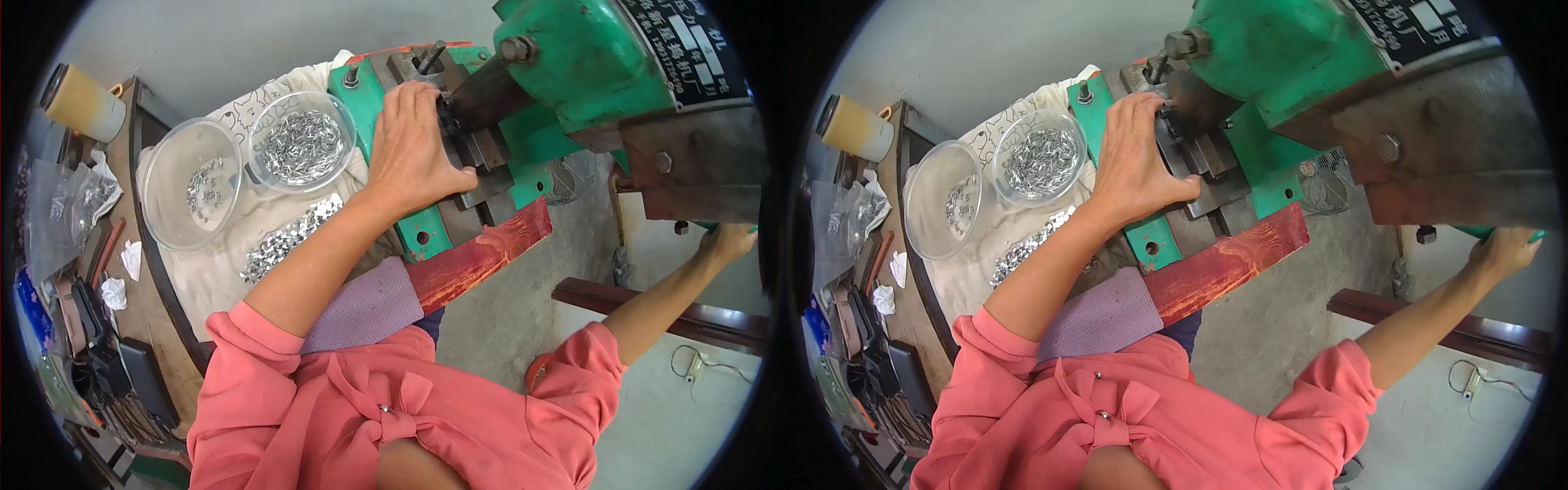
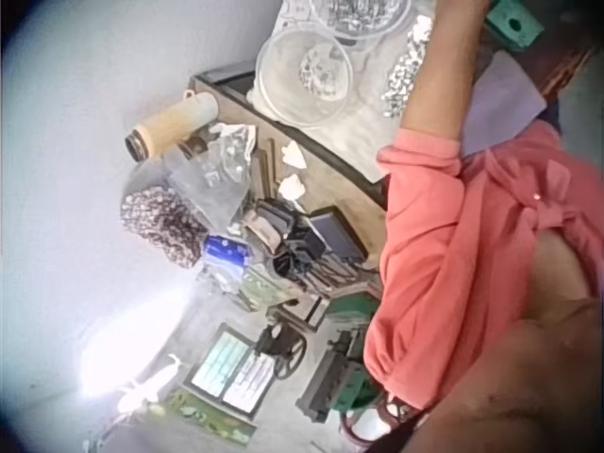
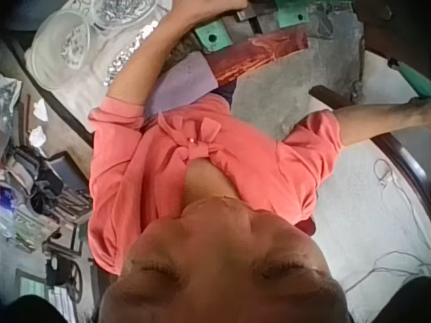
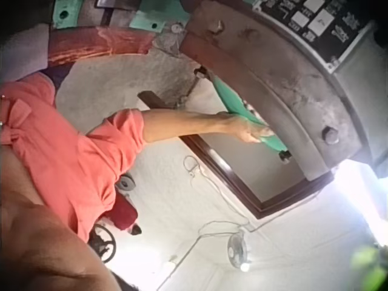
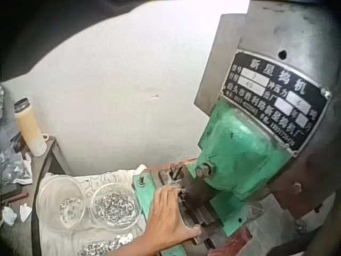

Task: The person assembles small metal components by hand, placing them into a metal strip and using a green press machine to secure them. They also use pliers to trim or adjust the metal strip and wipe their hands with a tissue during the process.

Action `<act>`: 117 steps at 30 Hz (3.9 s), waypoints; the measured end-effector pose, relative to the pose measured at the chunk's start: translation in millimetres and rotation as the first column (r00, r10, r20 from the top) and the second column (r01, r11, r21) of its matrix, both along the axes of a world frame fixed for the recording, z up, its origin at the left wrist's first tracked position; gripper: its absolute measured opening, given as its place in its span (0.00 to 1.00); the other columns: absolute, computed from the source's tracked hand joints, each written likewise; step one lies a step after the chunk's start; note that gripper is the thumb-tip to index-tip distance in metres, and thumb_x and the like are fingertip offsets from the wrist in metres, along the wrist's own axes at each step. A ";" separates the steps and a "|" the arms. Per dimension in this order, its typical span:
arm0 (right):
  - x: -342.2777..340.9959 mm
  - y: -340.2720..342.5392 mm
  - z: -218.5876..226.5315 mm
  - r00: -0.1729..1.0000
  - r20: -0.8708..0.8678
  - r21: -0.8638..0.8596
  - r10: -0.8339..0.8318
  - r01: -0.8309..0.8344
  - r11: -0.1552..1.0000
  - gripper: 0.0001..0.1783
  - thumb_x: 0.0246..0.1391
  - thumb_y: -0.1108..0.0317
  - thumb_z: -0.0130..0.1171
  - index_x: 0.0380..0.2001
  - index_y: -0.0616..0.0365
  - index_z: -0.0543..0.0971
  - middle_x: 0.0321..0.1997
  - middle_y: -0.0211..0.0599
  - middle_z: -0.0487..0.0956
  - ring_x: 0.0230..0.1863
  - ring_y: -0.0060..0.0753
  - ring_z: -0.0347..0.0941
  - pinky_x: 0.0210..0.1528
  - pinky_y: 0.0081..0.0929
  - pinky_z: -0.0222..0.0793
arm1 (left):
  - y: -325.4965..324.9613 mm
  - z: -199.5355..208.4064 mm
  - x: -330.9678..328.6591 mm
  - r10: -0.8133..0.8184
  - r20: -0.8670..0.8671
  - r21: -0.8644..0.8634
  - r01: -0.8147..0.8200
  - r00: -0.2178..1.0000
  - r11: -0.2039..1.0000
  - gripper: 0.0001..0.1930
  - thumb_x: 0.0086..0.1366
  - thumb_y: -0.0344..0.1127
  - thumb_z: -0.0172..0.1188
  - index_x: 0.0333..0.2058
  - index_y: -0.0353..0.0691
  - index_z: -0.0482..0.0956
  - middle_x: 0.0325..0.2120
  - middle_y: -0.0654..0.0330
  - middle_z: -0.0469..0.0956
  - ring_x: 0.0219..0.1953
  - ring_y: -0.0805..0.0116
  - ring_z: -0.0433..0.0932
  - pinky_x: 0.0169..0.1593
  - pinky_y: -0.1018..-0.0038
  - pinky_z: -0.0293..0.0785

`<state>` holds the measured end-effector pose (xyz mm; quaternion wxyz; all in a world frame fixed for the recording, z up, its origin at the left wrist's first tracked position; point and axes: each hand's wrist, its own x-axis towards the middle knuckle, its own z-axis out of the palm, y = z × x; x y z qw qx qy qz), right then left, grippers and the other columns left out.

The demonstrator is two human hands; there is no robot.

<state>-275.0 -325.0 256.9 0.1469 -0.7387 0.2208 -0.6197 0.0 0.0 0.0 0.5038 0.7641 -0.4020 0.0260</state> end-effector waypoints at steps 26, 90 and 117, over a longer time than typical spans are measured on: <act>68.4 127.2 -159.2 0.913 0.152 -0.204 -0.378 0.403 0.892 0.20 0.66 0.62 0.57 0.44 0.74 0.74 0.44 0.47 0.78 0.42 0.35 0.75 0.48 0.34 0.72 | 35.6 -0.6 -33.2 -0.161 -0.149 -0.060 0.154 0.976 0.986 0.54 0.35 0.43 0.80 0.60 0.32 0.60 0.57 0.42 0.63 0.61 0.42 0.63 0.65 0.55 0.60; 272.5 376.9 -182.6 0.147 0.277 0.748 0.950 -0.654 -0.117 0.10 0.64 0.71 0.58 0.43 0.68 0.75 0.41 0.43 0.82 0.42 0.31 0.82 0.50 0.28 0.79 | 263.5 86.4 63.3 -0.169 -0.469 -0.183 0.092 0.867 0.979 0.15 0.65 0.28 0.61 0.51 0.35 0.82 0.41 0.60 0.83 0.44 0.74 0.79 0.50 0.77 0.72; 68.3 335.1 -258.8 0.625 -0.031 0.987 0.780 -0.103 0.122 0.08 0.64 0.67 0.58 0.33 0.60 0.75 0.24 0.34 0.80 0.20 0.19 0.74 0.25 0.19 0.69 | 287.6 19.6 -41.0 -0.177 -0.983 -0.156 0.292 0.047 0.944 0.19 0.74 0.36 0.52 0.57 0.30 0.74 0.43 0.53 0.82 0.36 0.73 0.80 0.40 0.76 0.78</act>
